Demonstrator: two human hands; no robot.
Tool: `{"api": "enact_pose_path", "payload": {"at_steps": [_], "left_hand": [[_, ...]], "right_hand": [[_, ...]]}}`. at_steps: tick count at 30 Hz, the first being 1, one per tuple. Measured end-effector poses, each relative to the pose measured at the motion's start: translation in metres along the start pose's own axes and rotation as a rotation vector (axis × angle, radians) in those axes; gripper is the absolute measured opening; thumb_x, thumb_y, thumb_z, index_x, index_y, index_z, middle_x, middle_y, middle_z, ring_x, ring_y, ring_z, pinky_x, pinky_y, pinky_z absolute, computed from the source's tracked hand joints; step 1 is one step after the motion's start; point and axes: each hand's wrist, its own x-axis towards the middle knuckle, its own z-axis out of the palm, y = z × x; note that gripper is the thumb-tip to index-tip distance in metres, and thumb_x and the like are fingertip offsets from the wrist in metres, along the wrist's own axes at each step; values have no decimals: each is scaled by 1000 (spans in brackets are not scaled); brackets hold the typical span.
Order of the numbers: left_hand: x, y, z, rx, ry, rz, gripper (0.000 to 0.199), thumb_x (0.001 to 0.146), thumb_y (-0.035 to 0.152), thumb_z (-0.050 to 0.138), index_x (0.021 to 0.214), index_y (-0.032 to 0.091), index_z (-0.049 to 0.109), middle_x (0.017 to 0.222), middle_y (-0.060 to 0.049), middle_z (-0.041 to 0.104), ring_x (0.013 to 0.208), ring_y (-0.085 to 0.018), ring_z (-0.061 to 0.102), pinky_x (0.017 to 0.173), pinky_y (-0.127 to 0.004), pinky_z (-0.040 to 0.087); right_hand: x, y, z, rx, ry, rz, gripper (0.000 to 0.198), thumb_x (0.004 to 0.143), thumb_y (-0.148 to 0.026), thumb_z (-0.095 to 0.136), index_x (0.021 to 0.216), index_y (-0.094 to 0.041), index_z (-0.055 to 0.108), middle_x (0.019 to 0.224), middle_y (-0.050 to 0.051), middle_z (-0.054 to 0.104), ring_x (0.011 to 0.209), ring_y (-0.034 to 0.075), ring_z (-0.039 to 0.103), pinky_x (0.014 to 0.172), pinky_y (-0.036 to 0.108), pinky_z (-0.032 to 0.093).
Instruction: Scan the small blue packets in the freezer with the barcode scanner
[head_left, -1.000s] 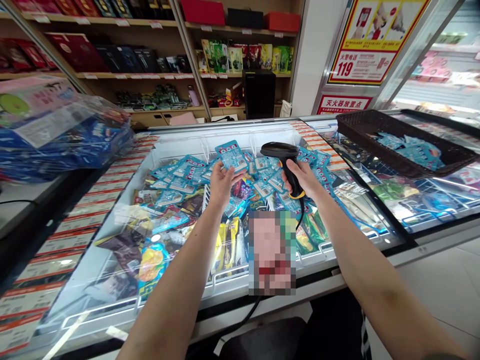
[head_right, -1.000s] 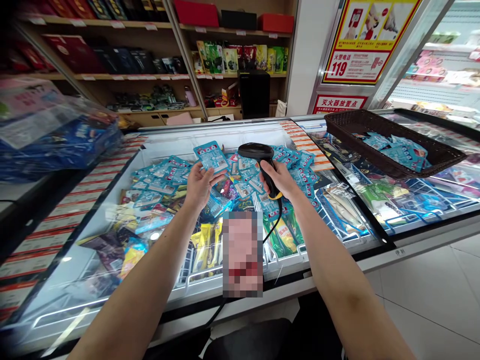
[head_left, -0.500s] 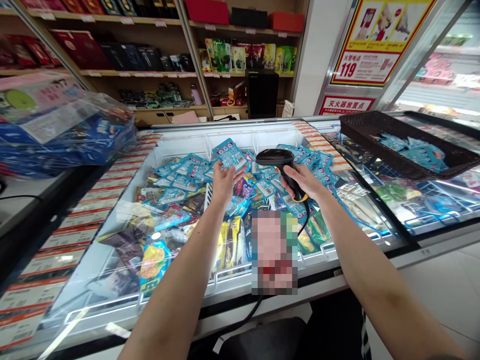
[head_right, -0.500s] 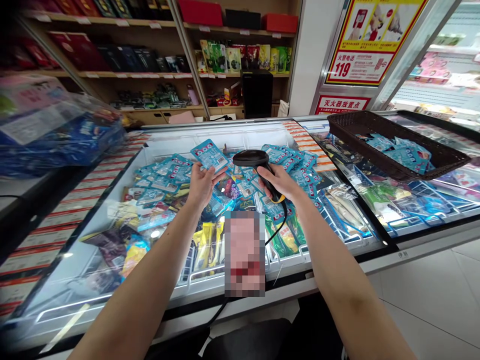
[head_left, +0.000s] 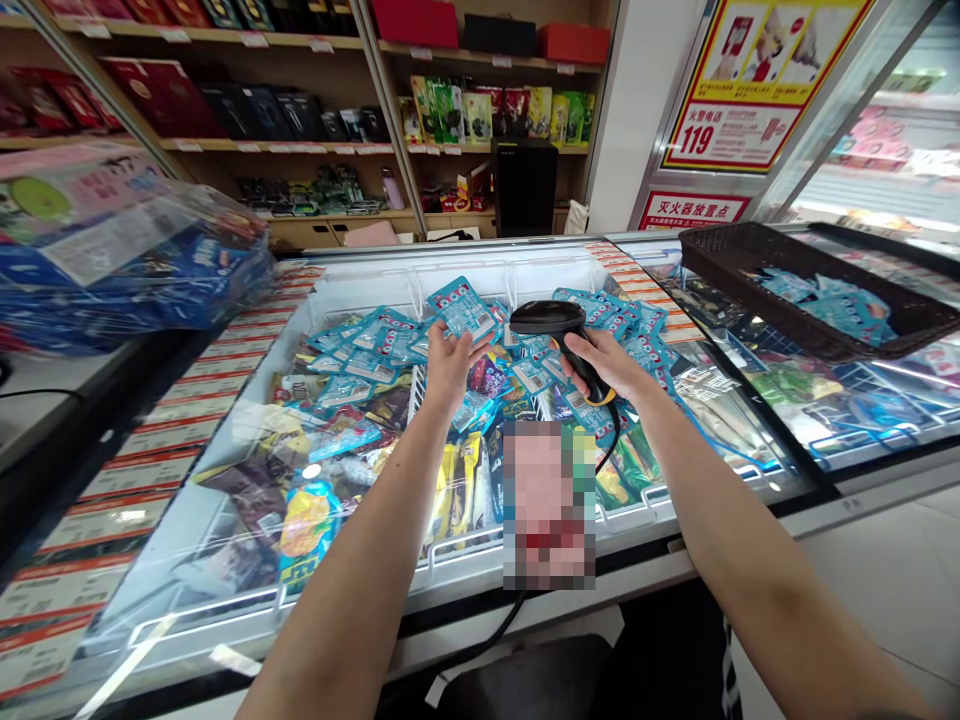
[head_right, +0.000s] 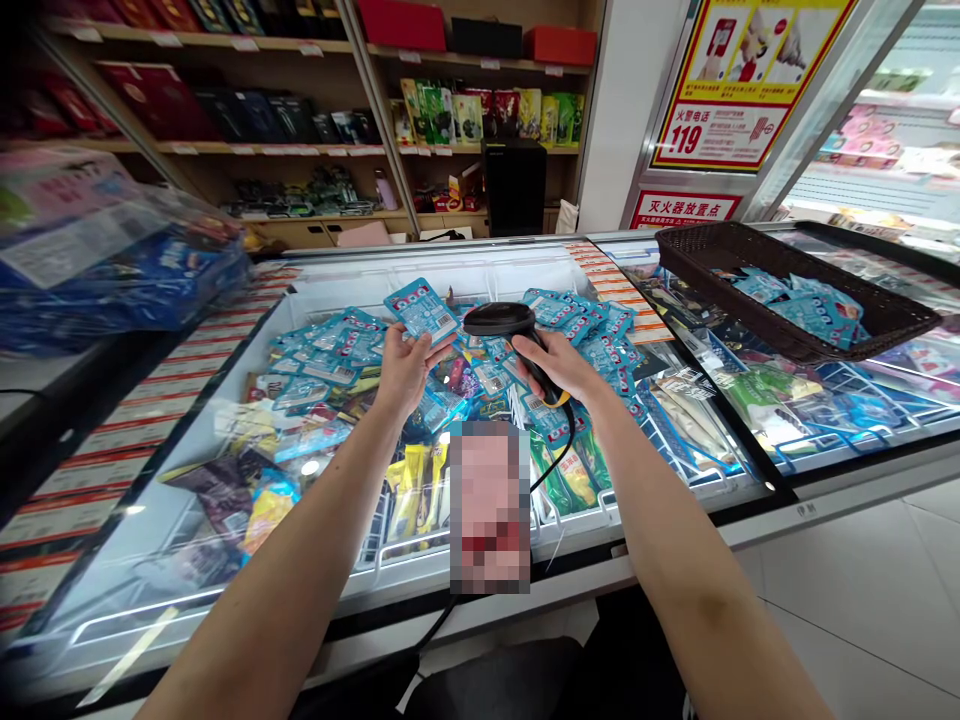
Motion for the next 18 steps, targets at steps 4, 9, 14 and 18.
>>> {"api": "enact_pose_path", "payload": {"at_steps": [4, 9, 14, 18], "left_hand": [[0, -1, 0, 10, 3, 7, 36, 86, 23, 61, 107, 25, 32, 70, 8, 43, 92, -23, 72, 99, -50, 51], [0, -1, 0, 32, 1, 8, 35, 86, 23, 60, 107, 25, 32, 75, 7, 49, 91, -21, 73, 99, -49, 51], [0, 0, 1, 37, 4, 5, 34, 86, 23, 60, 107, 25, 33, 69, 8, 43, 90, -21, 73, 97, -48, 52], [-3, 2, 4, 149, 26, 40, 28, 89, 27, 56, 110, 23, 37, 76, 4, 49, 87, -21, 72, 92, -44, 54]], "right_hand": [[0, 0, 0, -5, -8, -10, 43, 84, -62, 58, 91, -19, 53, 67, 0, 61, 39, 11, 53, 34, 23, 38], [0, 1, -1, -3, -19, -15, 44, 84, -62, 58, 92, -19, 55, 66, 0, 60, 39, 11, 52, 34, 24, 38], [0, 1, 0, 1, -8, -12, 46, 83, -63, 59, 92, -19, 55, 66, 0, 61, 39, 10, 52, 34, 24, 39], [1, 1, 0, 9, 60, 0, 50, 80, -67, 59, 95, -20, 55, 66, -1, 60, 40, 11, 52, 35, 24, 40]]}}
